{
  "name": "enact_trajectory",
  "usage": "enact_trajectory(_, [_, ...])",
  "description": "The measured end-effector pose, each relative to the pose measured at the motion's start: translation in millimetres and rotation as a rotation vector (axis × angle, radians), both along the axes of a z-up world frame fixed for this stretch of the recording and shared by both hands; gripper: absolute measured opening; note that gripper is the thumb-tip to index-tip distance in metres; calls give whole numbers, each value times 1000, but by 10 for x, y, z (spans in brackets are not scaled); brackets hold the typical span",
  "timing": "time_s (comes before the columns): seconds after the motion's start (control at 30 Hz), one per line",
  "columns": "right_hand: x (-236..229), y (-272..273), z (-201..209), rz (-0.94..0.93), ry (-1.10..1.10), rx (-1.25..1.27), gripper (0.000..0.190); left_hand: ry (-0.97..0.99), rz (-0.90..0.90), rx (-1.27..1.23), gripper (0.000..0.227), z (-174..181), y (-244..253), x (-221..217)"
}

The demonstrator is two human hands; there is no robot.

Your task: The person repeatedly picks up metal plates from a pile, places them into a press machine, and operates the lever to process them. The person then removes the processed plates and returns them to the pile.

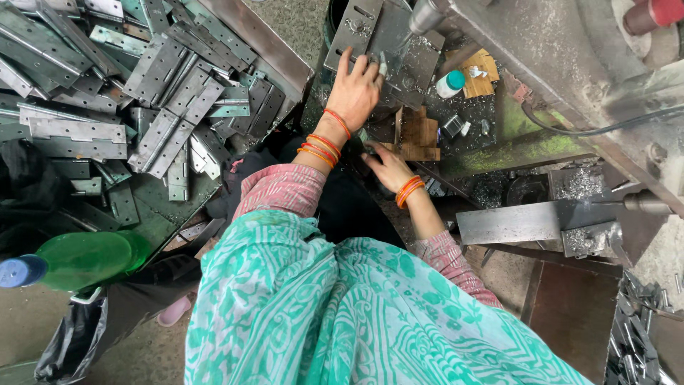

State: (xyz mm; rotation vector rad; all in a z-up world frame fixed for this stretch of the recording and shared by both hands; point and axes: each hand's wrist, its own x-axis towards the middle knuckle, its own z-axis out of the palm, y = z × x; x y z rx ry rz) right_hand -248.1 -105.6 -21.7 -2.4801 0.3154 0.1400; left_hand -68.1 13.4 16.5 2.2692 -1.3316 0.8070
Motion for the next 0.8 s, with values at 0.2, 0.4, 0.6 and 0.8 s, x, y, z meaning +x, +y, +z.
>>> enact_trajectory(0.2, [203, -325, -23, -377, -419, 322, 45, 636, -5, -454, 20, 139, 102, 104])
enact_trajectory(0.4, [338, -637, 187, -642, -752, 749, 18, 1410, -466, -746, 22, 34, -160, 251])
enact_trajectory(0.6, [408, -591, 230, -368, -766, -307, 22, 395, 279, 91, 70, -97, -157, 421])
enact_trajectory(0.8, [792, -93, 235, -54, -598, -430, 43, 548, 36, 392, 59, -88, -140, 248])
